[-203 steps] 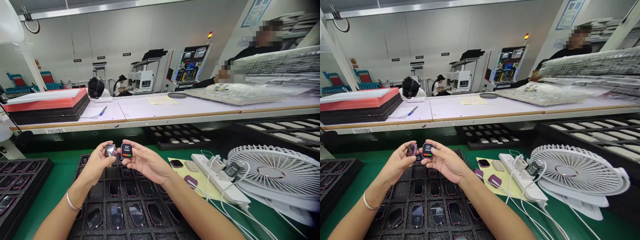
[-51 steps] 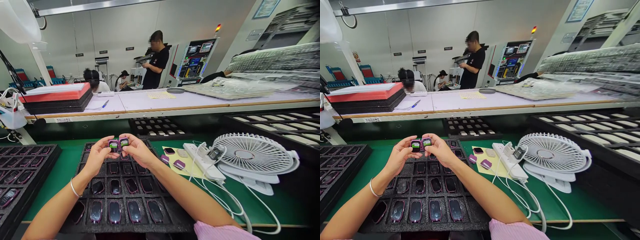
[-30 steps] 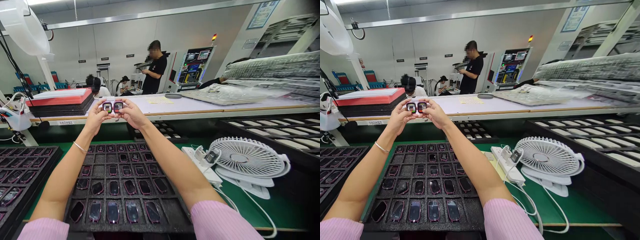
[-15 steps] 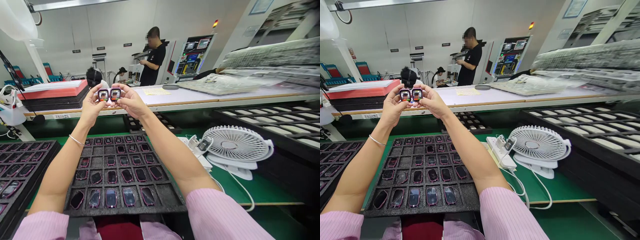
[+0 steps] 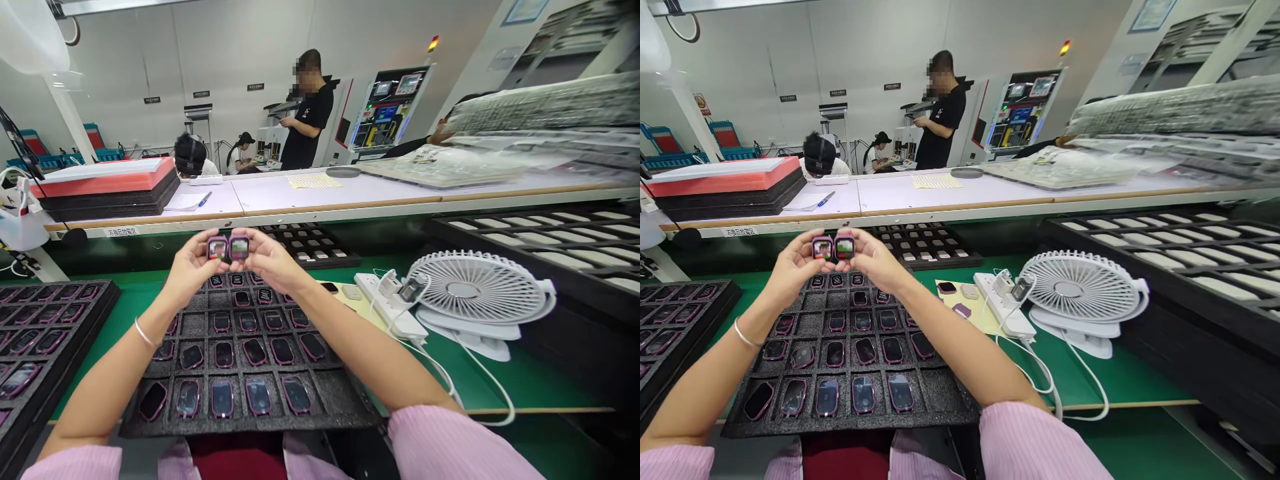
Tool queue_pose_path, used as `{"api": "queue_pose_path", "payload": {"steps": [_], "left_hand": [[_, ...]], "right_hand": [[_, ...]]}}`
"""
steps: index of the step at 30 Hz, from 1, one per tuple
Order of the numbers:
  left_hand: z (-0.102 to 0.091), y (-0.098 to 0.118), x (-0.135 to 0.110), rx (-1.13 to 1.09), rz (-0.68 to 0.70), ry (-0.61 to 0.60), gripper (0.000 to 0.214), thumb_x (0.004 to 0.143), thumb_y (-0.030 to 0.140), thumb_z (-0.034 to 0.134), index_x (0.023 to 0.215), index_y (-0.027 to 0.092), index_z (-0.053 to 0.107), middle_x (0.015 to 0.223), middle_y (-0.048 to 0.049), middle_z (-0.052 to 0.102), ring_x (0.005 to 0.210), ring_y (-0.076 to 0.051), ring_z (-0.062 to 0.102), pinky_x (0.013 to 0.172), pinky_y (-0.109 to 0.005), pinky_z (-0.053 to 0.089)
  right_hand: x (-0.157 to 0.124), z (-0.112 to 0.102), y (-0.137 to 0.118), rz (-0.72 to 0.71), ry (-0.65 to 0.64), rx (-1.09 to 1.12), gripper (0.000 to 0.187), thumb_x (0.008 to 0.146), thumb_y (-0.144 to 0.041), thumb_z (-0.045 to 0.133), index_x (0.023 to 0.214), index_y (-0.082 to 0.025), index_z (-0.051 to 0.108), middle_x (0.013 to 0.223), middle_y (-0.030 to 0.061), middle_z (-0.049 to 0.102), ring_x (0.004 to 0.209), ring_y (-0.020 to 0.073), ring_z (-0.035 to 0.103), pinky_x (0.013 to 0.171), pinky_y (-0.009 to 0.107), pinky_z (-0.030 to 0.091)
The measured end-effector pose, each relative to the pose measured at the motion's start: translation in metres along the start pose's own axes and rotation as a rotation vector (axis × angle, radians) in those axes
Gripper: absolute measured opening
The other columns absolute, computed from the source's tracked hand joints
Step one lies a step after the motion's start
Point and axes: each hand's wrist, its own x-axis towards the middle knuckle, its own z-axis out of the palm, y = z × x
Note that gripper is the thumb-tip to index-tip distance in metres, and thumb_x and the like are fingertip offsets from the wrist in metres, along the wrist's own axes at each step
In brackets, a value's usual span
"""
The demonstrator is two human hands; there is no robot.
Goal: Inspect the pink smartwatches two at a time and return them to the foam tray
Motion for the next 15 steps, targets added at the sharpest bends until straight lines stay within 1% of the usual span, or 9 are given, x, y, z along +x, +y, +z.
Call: {"api": "queue_pose_path", "payload": {"steps": [3, 5, 9, 12, 15], "left_hand": [[-0.003, -0.021, -0.024, 0.006, -0.133, -0.010, 0.058, 0.069, 0.020, 0.077, 0.123, 0.017, 0.057, 0.098, -0.0050, 0.068, 0.069, -0.014, 0.071, 0.070, -0.027, 0.059], [-0.005, -0.033, -0.033, 0.018, -0.183, 0.006, 0.056, 0.069, 0.022, 0.077, 0.122, 0.017, 0.058, 0.098, -0.0050, 0.068, 0.068, -0.014, 0.071, 0.068, -0.027, 0.059], [-0.007, -0.049, -0.037, 0.037, -0.223, 0.053, 0.050, 0.070, 0.024, 0.077, 0.116, 0.016, 0.061, 0.096, -0.0045, 0.068, 0.063, -0.012, 0.069, 0.061, -0.025, 0.058], [-0.008, -0.054, -0.035, 0.058, -0.226, 0.077, 0.046, 0.071, 0.028, 0.077, 0.113, 0.015, 0.062, 0.091, -0.0034, 0.068, 0.057, -0.011, 0.066, 0.056, -0.024, 0.056], [-0.008, -0.057, -0.036, 0.068, -0.234, 0.080, 0.046, 0.071, 0.030, 0.077, 0.112, 0.015, 0.061, 0.092, -0.0029, 0.067, 0.057, -0.010, 0.066, 0.055, -0.024, 0.055]], "right_hand": [[-0.023, -0.001, 0.027, 0.111, 0.028, 0.056, 0.050, 0.069, -0.010, 0.066, 0.117, -0.021, 0.055, 0.090, 0.0000, 0.068, 0.071, 0.0140, 0.068, 0.067, 0.027, 0.054], [-0.031, -0.003, 0.042, 0.154, 0.036, 0.082, 0.049, 0.071, -0.011, 0.066, 0.118, -0.020, 0.055, 0.088, 0.0000, 0.068, 0.071, 0.0142, 0.069, 0.066, 0.027, 0.054], [-0.036, -0.007, 0.058, 0.198, 0.035, 0.127, 0.044, 0.075, -0.016, 0.069, 0.117, -0.019, 0.056, 0.087, 0.0005, 0.069, 0.071, 0.0139, 0.070, 0.066, 0.025, 0.053], [-0.035, -0.009, 0.063, 0.209, 0.031, 0.137, 0.039, 0.080, -0.023, 0.070, 0.116, -0.019, 0.057, 0.087, 0.0007, 0.069, 0.070, 0.0142, 0.070, 0.065, 0.025, 0.053], [-0.036, -0.010, 0.065, 0.209, 0.039, 0.135, 0.038, 0.081, -0.025, 0.072, 0.116, -0.019, 0.058, 0.088, 0.0006, 0.069, 0.069, 0.0141, 0.070, 0.064, 0.025, 0.053]]}}
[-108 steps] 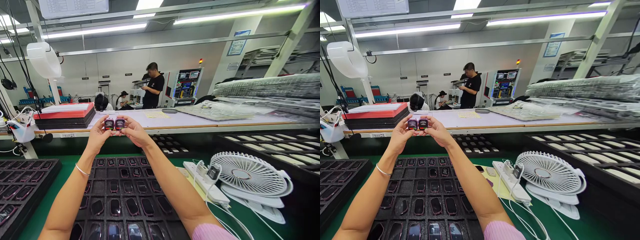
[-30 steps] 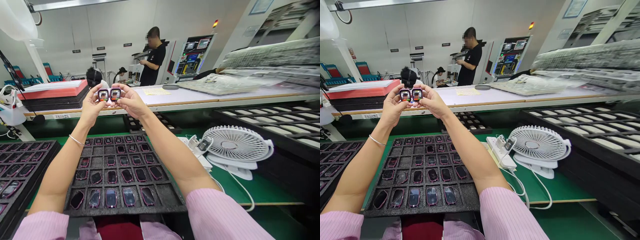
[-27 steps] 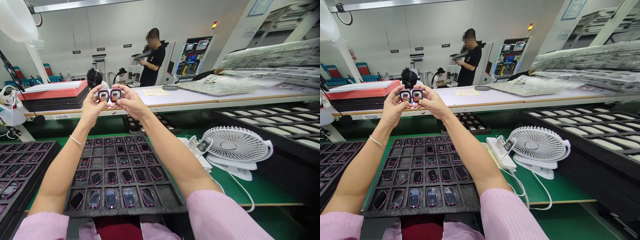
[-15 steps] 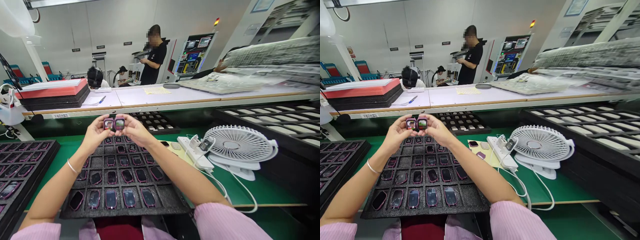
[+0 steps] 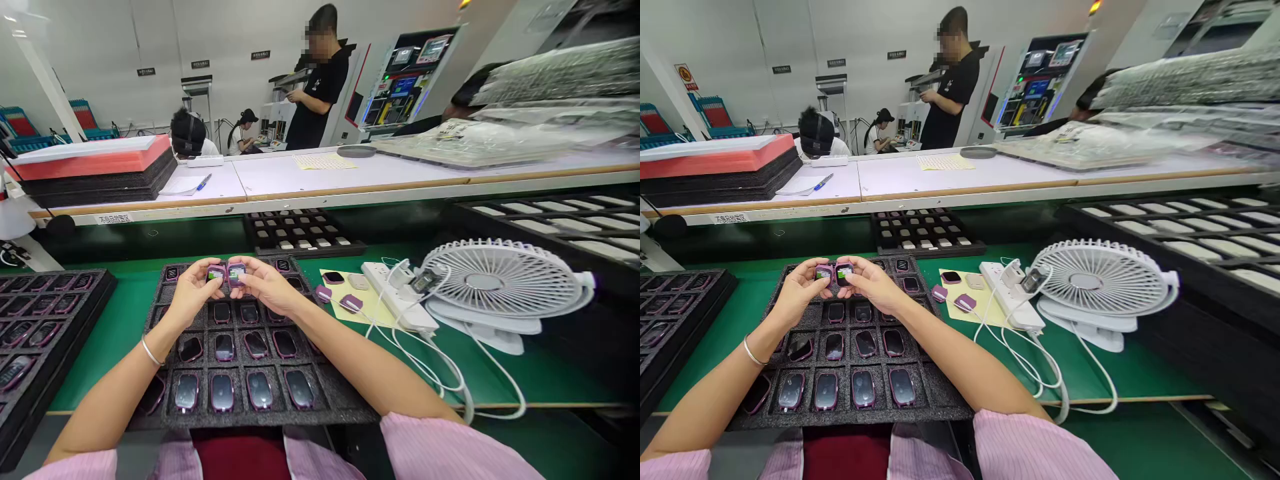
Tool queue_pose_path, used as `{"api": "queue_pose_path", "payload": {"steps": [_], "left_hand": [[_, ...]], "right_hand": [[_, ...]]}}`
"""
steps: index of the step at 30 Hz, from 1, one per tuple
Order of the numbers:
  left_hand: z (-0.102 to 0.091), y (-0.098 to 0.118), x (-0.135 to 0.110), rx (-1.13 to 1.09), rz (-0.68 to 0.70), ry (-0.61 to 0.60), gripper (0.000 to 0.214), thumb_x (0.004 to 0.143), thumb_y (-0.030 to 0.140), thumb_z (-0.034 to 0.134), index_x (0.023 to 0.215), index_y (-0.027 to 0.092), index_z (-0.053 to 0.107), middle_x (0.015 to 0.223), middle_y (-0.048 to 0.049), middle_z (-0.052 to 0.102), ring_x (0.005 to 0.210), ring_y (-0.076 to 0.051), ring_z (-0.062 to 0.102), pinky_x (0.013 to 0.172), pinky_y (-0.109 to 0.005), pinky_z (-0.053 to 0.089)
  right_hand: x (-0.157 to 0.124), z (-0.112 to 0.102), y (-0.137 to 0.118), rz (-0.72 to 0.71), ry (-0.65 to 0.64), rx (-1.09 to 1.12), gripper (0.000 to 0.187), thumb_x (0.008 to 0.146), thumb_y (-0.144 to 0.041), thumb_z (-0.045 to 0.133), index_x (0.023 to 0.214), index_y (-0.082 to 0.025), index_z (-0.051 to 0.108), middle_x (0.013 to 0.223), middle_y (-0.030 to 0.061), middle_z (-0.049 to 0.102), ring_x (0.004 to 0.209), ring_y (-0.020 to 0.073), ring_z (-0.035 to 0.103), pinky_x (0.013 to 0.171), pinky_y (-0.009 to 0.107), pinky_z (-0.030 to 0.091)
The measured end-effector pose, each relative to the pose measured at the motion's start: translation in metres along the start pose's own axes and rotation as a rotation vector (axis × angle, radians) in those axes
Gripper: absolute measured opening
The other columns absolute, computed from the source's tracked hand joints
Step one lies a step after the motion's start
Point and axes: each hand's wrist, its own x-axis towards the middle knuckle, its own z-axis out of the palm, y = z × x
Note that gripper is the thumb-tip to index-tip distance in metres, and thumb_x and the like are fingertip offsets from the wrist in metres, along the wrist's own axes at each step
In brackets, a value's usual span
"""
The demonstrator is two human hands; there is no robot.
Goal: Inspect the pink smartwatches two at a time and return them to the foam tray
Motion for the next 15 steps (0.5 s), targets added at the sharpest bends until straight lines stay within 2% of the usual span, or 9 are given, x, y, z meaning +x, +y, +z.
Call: {"api": "queue_pose_path", "payload": {"steps": [5, 11, 15], "left_hand": [[0.000, -0.004, -0.003, -0.047, -0.036, -0.032, 0.054, 0.070, 0.027, 0.077, 0.119, 0.017, 0.058, 0.099, -0.0046, 0.068, 0.065, -0.014, 0.071, 0.064, -0.027, 0.060], [0.002, -0.008, -0.004, -0.050, -0.095, -0.044, 0.049, 0.072, 0.032, 0.074, 0.116, 0.015, 0.059, 0.100, -0.0066, 0.069, 0.061, -0.017, 0.073, 0.060, -0.029, 0.061], [0.001, -0.010, -0.004, -0.068, -0.104, -0.039, 0.047, 0.073, 0.031, 0.073, 0.116, 0.016, 0.059, 0.098, -0.0054, 0.069, 0.062, -0.018, 0.073, 0.062, -0.029, 0.061]], "right_hand": [[-0.003, -0.003, 0.003, 0.007, 0.011, 0.020, 0.044, 0.075, -0.016, 0.073, 0.117, -0.020, 0.058, 0.088, 0.0004, 0.069, 0.071, 0.0145, 0.070, 0.067, 0.026, 0.053], [-0.004, -0.007, 0.010, 0.020, 0.041, -0.007, 0.032, 0.081, -0.026, 0.072, 0.110, -0.019, 0.059, 0.080, -0.0020, 0.067, 0.059, 0.0114, 0.066, 0.058, 0.024, 0.050], [-0.004, -0.006, 0.010, 0.021, 0.050, -0.016, 0.034, 0.080, -0.024, 0.072, 0.111, -0.019, 0.058, 0.084, -0.0017, 0.067, 0.060, 0.0109, 0.066, 0.060, 0.025, 0.051]]}}
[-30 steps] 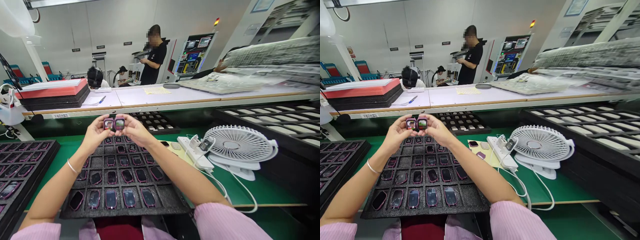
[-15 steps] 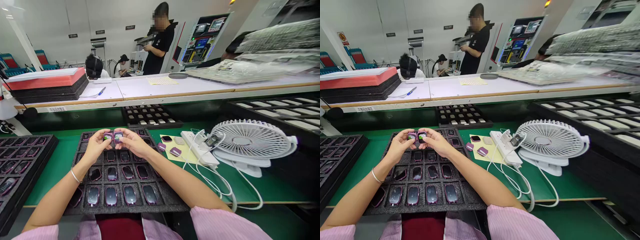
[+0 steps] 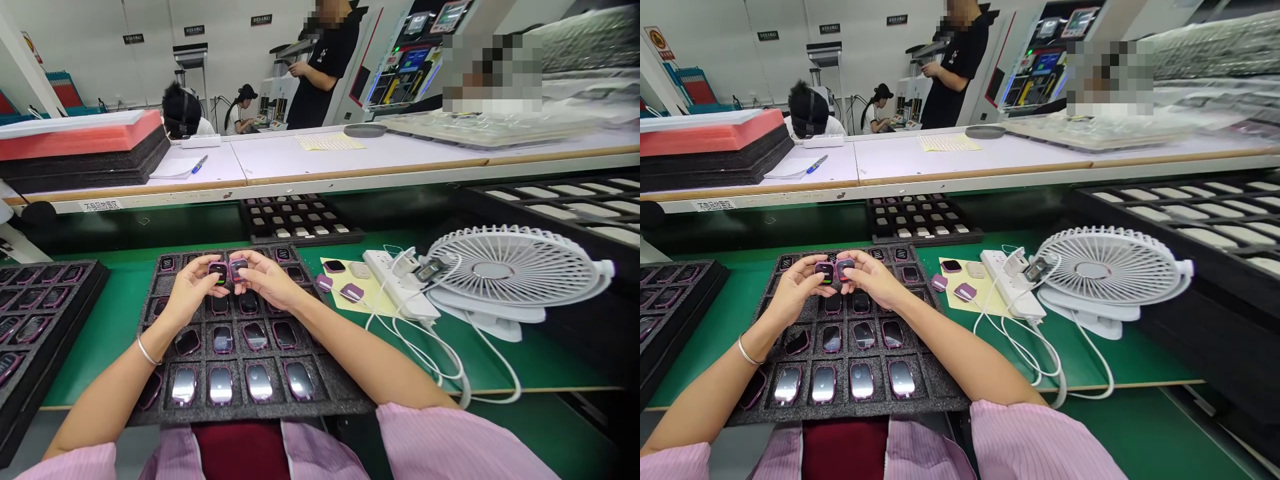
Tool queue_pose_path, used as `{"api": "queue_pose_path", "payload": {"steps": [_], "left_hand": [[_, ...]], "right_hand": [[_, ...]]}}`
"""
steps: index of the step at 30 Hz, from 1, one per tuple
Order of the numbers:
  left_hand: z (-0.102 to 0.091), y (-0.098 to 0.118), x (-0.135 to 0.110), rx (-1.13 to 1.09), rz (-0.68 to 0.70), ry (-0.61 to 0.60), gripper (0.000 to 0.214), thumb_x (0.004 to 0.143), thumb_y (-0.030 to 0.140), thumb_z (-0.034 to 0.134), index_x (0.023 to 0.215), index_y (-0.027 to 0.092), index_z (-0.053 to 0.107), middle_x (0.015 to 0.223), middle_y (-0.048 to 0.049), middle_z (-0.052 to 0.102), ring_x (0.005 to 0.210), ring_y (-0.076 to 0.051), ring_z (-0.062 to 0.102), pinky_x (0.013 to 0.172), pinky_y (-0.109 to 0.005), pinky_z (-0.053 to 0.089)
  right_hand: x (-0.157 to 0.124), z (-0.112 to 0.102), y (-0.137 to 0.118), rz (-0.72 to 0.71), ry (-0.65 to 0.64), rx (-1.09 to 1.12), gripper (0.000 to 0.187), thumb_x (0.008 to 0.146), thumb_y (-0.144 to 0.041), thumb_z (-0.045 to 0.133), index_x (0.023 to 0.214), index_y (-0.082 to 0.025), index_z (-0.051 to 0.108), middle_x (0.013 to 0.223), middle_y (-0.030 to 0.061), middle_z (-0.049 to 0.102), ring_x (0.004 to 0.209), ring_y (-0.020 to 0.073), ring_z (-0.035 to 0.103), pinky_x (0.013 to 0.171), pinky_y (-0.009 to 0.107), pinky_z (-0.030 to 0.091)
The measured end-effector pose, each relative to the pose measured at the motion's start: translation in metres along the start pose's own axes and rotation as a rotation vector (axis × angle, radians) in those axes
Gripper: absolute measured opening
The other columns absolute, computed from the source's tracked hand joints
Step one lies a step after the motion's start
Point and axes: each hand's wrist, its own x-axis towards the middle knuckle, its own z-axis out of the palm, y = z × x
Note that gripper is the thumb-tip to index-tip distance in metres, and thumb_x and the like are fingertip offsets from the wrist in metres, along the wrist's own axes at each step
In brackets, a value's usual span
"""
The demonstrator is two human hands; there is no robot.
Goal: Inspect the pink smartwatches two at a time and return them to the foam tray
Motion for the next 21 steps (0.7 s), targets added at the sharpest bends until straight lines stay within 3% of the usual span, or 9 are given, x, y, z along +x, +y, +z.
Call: {"api": "queue_pose_path", "payload": {"steps": [7, 21], "left_hand": [[-0.0008, -0.0015, -0.0003, -0.039, -0.032, -0.002, 0.046, 0.073, 0.025, 0.068, 0.117, 0.017, 0.059, 0.097, -0.0042, 0.069, 0.065, -0.018, 0.074, 0.065, -0.030, 0.061], [-0.0053, 0.0010, -0.0022, -0.044, -0.061, -0.021, 0.050, 0.071, 0.027, 0.069, 0.118, 0.016, 0.059, 0.096, -0.0048, 0.070, 0.066, -0.020, 0.074, 0.067, -0.032, 0.062]], "right_hand": [[-0.0009, -0.0035, 0.0038, 0.011, -0.005, 0.021, 0.044, 0.072, -0.012, 0.067, 0.114, -0.019, 0.057, 0.084, -0.0018, 0.067, 0.066, 0.0125, 0.068, 0.063, 0.025, 0.051], [-0.0034, 0.0020, -0.0009, 0.055, -0.001, 0.043, 0.042, 0.072, -0.011, 0.064, 0.113, -0.019, 0.056, 0.084, -0.0008, 0.068, 0.067, 0.0134, 0.068, 0.062, 0.025, 0.050]]}}
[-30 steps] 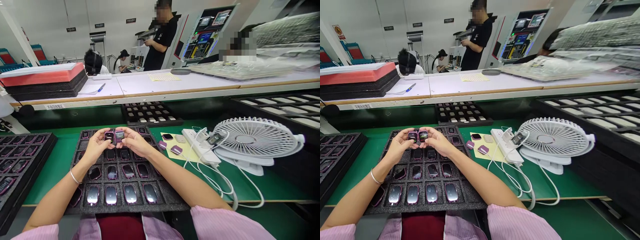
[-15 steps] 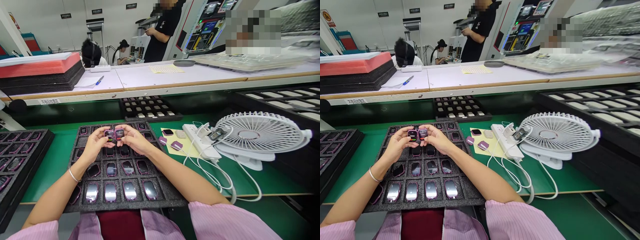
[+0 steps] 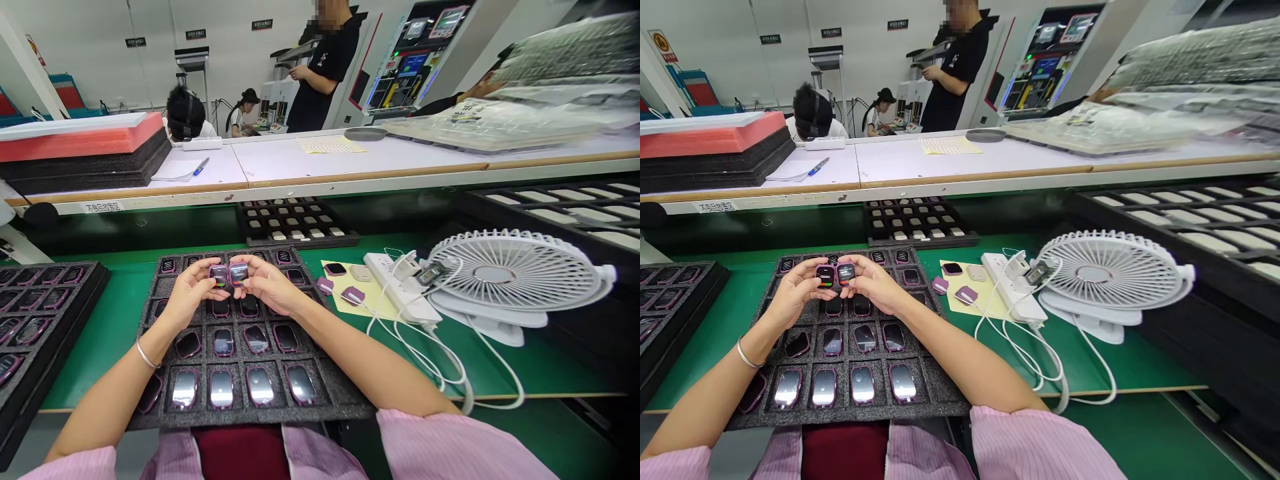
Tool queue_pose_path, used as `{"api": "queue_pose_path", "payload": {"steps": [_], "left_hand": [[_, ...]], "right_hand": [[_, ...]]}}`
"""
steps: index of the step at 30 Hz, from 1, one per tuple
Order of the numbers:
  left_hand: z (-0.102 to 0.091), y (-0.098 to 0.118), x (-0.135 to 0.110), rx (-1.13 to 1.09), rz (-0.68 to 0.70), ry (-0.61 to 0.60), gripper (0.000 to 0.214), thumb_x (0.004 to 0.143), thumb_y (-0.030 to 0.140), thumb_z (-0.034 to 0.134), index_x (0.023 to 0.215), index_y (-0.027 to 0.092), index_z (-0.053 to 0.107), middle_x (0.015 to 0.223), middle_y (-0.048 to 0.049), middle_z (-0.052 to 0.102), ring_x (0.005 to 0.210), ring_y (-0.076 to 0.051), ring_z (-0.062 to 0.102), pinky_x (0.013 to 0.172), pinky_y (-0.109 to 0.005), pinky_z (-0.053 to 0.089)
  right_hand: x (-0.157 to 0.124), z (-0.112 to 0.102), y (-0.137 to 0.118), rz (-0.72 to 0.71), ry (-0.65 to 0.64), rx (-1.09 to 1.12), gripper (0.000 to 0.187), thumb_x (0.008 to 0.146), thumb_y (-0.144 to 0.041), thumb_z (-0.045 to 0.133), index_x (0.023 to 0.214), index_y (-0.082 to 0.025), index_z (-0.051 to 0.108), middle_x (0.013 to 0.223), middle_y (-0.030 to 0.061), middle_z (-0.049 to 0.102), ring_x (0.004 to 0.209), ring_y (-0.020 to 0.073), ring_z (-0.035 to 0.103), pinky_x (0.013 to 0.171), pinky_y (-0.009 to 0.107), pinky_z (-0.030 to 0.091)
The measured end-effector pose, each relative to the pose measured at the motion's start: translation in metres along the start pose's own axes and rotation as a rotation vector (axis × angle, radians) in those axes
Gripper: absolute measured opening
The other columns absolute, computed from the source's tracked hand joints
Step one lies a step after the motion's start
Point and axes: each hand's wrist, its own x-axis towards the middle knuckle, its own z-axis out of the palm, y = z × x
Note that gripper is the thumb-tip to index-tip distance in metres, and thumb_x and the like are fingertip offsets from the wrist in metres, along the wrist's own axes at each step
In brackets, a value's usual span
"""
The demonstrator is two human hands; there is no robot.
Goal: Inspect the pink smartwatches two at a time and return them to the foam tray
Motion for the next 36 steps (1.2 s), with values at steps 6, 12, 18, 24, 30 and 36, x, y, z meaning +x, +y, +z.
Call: {"api": "queue_pose_path", "payload": {"steps": [6, 12, 18, 24, 30, 36], "left_hand": [[0.005, 0.000, 0.002, 0.016, 0.017, 0.039, 0.048, 0.070, 0.030, 0.073, 0.114, 0.016, 0.059, 0.092, -0.0036, 0.070, 0.062, -0.018, 0.073, 0.062, -0.030, 0.061], [0.005, 0.008, 0.000, -0.007, 0.029, 0.069, 0.048, 0.069, 0.030, 0.074, 0.112, 0.016, 0.058, 0.093, -0.0041, 0.070, 0.060, -0.016, 0.072, 0.061, -0.029, 0.060], [0.001, 0.023, 0.002, -0.005, 0.082, 0.052, 0.048, 0.069, 0.023, 0.068, 0.116, 0.016, 0.059, 0.093, -0.0038, 0.070, 0.066, -0.017, 0.073, 0.066, -0.031, 0.060], [-0.003, 0.082, 0.027, -0.040, 0.248, 0.031, 0.048, 0.069, 0.023, 0.067, 0.116, 0.015, 0.060, 0.087, -0.0018, 0.068, 0.065, -0.018, 0.073, 0.063, -0.029, 0.058], [0.000, 0.143, 0.046, -0.109, 0.418, 0.068, 0.052, 0.070, 0.024, 0.062, 0.121, 0.015, 0.055, 0.082, -0.0018, 0.070, 0.063, -0.018, 0.072, 0.062, -0.028, 0.057], [0.009, 0.153, -0.008, -0.103, 0.389, -0.023, 0.042, 0.074, 0.031, 0.066, 0.114, 0.020, 0.063, 0.084, -0.0039, 0.072, 0.067, -0.021, 0.071, 0.059, -0.033, 0.059]], "right_hand": [[0.002, -0.001, 0.002, -0.010, -0.003, -0.001, 0.043, 0.072, -0.011, 0.065, 0.113, -0.019, 0.056, 0.082, -0.0009, 0.068, 0.066, 0.0135, 0.067, 0.062, 0.025, 0.049], [0.004, 0.002, -0.002, -0.021, 0.065, 0.047, 0.045, 0.067, -0.011, 0.068, 0.110, -0.020, 0.059, 0.085, -0.0007, 0.069, 0.065, 0.0147, 0.067, 0.062, 0.027, 0.049], [0.009, -0.001, -0.012, 0.108, 0.177, 0.159, 0.039, 0.064, -0.011, 0.067, 0.101, -0.020, 0.060, 0.088, 0.0030, 0.072, 0.057, 0.0123, 0.063, 0.055, 0.025, 0.047], [0.035, 0.012, -0.051, 0.053, 0.100, 0.081, 0.029, 0.078, -0.023, 0.066, 0.106, -0.020, 0.058, 0.087, 0.0053, 0.071, 0.053, 0.0123, 0.060, 0.048, 0.023, 0.043], [0.065, 0.034, -0.114, -0.211, 0.082, 0.051, 0.016, 0.097, -0.030, 0.046, 0.105, -0.020, 0.057, 0.082, 0.0052, 0.069, 0.055, 0.0124, 0.059, 0.051, 0.023, 0.045], [0.037, 0.047, -0.128, -0.292, -0.038, -0.055, 0.019, 0.094, -0.035, 0.054, 0.107, -0.021, 0.057, 0.087, 0.0044, 0.070, 0.056, 0.0131, 0.063, 0.051, 0.025, 0.048]]}}
